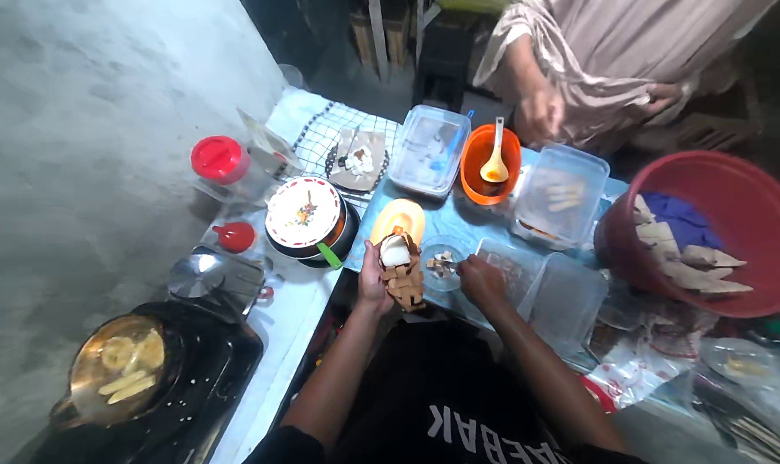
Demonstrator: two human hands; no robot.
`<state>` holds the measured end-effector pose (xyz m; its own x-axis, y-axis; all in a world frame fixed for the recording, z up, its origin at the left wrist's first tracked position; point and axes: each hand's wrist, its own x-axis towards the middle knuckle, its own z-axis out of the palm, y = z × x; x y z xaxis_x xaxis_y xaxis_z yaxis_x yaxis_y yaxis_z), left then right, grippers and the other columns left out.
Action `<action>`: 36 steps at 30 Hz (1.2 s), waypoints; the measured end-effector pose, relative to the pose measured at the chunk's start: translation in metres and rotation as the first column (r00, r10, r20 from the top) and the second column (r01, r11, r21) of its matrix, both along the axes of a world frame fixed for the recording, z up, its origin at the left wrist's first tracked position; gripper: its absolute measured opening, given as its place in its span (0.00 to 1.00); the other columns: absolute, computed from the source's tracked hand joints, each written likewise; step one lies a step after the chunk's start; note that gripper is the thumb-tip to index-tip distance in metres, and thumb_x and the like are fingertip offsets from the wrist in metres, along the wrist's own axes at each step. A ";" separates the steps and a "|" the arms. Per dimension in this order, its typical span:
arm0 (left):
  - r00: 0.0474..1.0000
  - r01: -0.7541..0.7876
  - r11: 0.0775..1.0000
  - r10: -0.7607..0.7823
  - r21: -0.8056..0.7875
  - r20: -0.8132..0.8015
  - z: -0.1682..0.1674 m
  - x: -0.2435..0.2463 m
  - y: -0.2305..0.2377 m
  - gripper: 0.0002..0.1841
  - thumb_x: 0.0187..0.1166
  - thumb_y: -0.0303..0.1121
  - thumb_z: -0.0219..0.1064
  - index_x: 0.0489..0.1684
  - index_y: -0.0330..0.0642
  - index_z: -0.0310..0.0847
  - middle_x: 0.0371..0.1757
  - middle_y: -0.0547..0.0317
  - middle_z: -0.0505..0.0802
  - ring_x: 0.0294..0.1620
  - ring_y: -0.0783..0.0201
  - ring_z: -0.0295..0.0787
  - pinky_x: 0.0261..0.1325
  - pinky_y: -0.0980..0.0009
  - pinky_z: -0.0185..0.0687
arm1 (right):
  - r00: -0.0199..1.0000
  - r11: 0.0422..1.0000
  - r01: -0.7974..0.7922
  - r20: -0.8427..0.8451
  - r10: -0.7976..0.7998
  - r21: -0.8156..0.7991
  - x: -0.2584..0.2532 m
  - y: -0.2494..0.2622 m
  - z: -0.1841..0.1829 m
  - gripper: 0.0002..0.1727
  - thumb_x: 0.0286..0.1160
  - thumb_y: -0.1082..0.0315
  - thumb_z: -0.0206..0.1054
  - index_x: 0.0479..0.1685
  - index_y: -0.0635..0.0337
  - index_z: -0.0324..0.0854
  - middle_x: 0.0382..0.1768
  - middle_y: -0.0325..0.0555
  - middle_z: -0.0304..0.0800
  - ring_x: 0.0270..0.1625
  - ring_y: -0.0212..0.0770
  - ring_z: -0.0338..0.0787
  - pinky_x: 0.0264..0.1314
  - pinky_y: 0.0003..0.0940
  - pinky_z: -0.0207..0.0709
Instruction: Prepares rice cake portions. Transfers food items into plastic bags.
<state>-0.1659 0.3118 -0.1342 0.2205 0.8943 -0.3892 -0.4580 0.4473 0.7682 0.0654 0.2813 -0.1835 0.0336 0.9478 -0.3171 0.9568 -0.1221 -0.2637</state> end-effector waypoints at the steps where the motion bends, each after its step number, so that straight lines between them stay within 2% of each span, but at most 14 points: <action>1: 1.000 -0.009 1.000 0.009 -0.022 -0.001 -0.001 0.000 0.000 0.42 0.85 0.71 0.28 0.77 0.54 0.76 0.61 0.54 0.92 0.60 0.58 0.91 0.60 0.55 0.89 | 1.000 0.999 -0.021 0.013 0.021 0.025 -0.004 0.002 -0.003 0.14 0.84 0.64 0.59 0.51 0.57 0.91 0.54 0.53 0.92 0.54 0.56 0.93 0.51 0.58 0.86; 6: 0.999 -0.030 0.996 0.029 -0.085 -0.015 -0.005 -0.003 -0.007 0.48 0.82 0.74 0.24 0.72 0.47 0.79 0.59 0.49 0.93 0.58 0.55 0.92 0.60 0.54 0.89 | 0.998 0.991 0.003 0.057 -0.011 0.134 -0.009 0.008 -0.012 0.12 0.76 0.74 0.65 0.54 0.59 0.88 0.54 0.56 0.90 0.55 0.59 0.91 0.52 0.58 0.84; 10: 0.999 -0.003 0.998 0.001 -0.062 -0.040 -0.006 -0.009 -0.011 0.45 0.83 0.74 0.24 0.83 0.55 0.71 0.64 0.50 0.91 0.62 0.55 0.90 0.62 0.53 0.88 | 0.995 0.987 0.103 -0.017 -0.101 0.121 -0.007 0.007 -0.004 0.15 0.89 0.62 0.57 0.60 0.57 0.87 0.57 0.56 0.90 0.56 0.58 0.93 0.54 0.57 0.86; 12: 0.997 -0.005 0.997 -0.001 -0.079 -0.073 -0.004 -0.013 -0.012 0.42 0.87 0.70 0.28 0.82 0.54 0.72 0.64 0.51 0.91 0.63 0.55 0.90 0.64 0.53 0.87 | 0.975 0.981 0.185 -0.140 -0.175 0.063 -0.007 0.004 0.013 0.21 0.93 0.58 0.51 0.68 0.56 0.84 0.61 0.54 0.91 0.60 0.55 0.93 0.62 0.57 0.85; 13: 0.997 -0.020 0.994 0.011 -0.106 -0.082 -0.004 -0.014 -0.013 0.38 0.89 0.67 0.33 0.80 0.52 0.75 0.63 0.51 0.92 0.62 0.55 0.90 0.65 0.54 0.87 | 0.949 0.969 0.234 -0.233 -0.210 0.079 -0.009 -0.002 0.023 0.22 0.94 0.58 0.50 0.67 0.58 0.85 0.57 0.53 0.93 0.58 0.53 0.94 0.64 0.55 0.85; 14: 0.996 -0.037 0.990 0.026 -0.136 -0.083 -0.003 -0.014 -0.013 0.34 0.90 0.64 0.39 0.78 0.50 0.76 0.61 0.50 0.92 0.61 0.56 0.91 0.65 0.54 0.87 | 0.917 0.951 0.281 -0.329 -0.227 0.128 -0.011 -0.010 0.032 0.22 0.93 0.57 0.51 0.64 0.59 0.86 0.48 0.53 0.95 0.50 0.51 0.95 0.58 0.53 0.87; 16: 0.995 -0.076 0.982 0.062 -0.175 -0.082 -0.003 -0.012 -0.012 0.25 0.92 0.54 0.49 0.73 0.49 0.75 0.57 0.50 0.92 0.56 0.56 0.91 0.60 0.56 0.87 | 0.865 0.907 0.320 -0.476 -0.162 0.273 -0.021 -0.026 0.053 0.20 0.91 0.57 0.55 0.54 0.62 0.89 0.30 0.48 0.91 0.31 0.42 0.91 0.39 0.44 0.88; 18: 0.995 -0.092 0.980 0.083 -0.175 -0.056 0.002 -0.005 -0.012 0.18 0.91 0.47 0.53 0.68 0.47 0.74 0.50 0.51 0.92 0.49 0.58 0.92 0.52 0.59 0.89 | 0.839 0.916 0.261 -0.541 -0.060 0.304 -0.034 -0.042 0.076 0.19 0.90 0.58 0.55 0.50 0.62 0.90 0.25 0.44 0.88 0.26 0.37 0.86 0.32 0.38 0.85; 20: 0.995 -0.096 0.981 0.092 -0.167 -0.026 0.008 0.004 -0.009 0.15 0.91 0.43 0.53 0.64 0.45 0.73 0.46 0.51 0.92 0.46 0.59 0.92 0.49 0.61 0.89 | 0.855 0.959 0.158 -0.519 -0.013 0.237 -0.048 -0.053 0.095 0.20 0.91 0.59 0.53 0.53 0.62 0.89 0.31 0.46 0.91 0.31 0.39 0.89 0.38 0.40 0.87; 23: 0.997 -0.066 0.985 0.071 -0.157 0.022 0.007 0.017 -0.002 0.16 0.93 0.42 0.50 0.68 0.44 0.70 0.54 0.48 0.91 0.53 0.55 0.91 0.56 0.56 0.88 | 0.929 0.978 0.123 -0.367 -0.055 0.166 -0.067 -0.059 0.102 0.20 0.92 0.61 0.50 0.60 0.65 0.85 0.45 0.52 0.94 0.43 0.47 0.96 0.48 0.46 0.90; 27: 0.999 0.013 0.984 -0.005 -0.178 0.048 0.002 0.028 0.006 0.25 0.96 0.49 0.40 0.78 0.47 0.72 0.64 0.47 0.90 0.64 0.53 0.88 0.66 0.53 0.84 | 0.970 0.963 0.180 -0.200 -0.139 0.199 -0.079 -0.054 0.080 0.22 0.93 0.59 0.49 0.66 0.67 0.81 0.48 0.54 0.94 0.42 0.51 0.97 0.43 0.48 0.91; 31: 0.997 0.054 0.978 -0.042 -0.202 0.060 -0.001 0.030 0.011 0.28 0.93 0.57 0.42 0.79 0.48 0.71 0.64 0.48 0.90 0.64 0.52 0.88 0.67 0.52 0.85 | 0.972 0.945 0.228 -0.117 -0.205 0.233 -0.085 -0.055 0.068 0.26 0.92 0.57 0.46 0.70 0.65 0.81 0.50 0.52 0.96 0.42 0.51 0.97 0.41 0.50 0.91; 33: 0.996 0.070 0.982 -0.061 -0.176 0.058 -0.003 0.026 0.012 0.25 0.94 0.50 0.46 0.81 0.48 0.69 0.66 0.46 0.89 0.65 0.52 0.88 0.67 0.52 0.84 | 0.962 0.935 0.268 -0.116 -0.247 0.231 -0.087 -0.058 0.073 0.24 0.91 0.57 0.46 0.64 0.65 0.83 0.45 0.52 0.96 0.39 0.51 0.97 0.39 0.50 0.90; 36: 0.995 0.096 0.978 -0.093 -0.187 0.025 -0.006 0.022 0.015 0.25 0.88 0.34 0.51 0.86 0.49 0.64 0.68 0.43 0.86 0.62 0.51 0.87 0.62 0.53 0.86 | 0.955 0.944 0.293 -0.092 -0.282 0.153 -0.089 -0.058 0.080 0.24 0.91 0.58 0.47 0.62 0.63 0.84 0.47 0.52 0.95 0.40 0.53 0.97 0.39 0.52 0.89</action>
<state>-0.1439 0.3272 -0.1399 0.3082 0.7806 -0.5437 -0.4184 0.6245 0.6595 -0.0236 0.2230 -0.1035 0.2962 0.9398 -0.1706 0.8666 -0.3395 -0.3657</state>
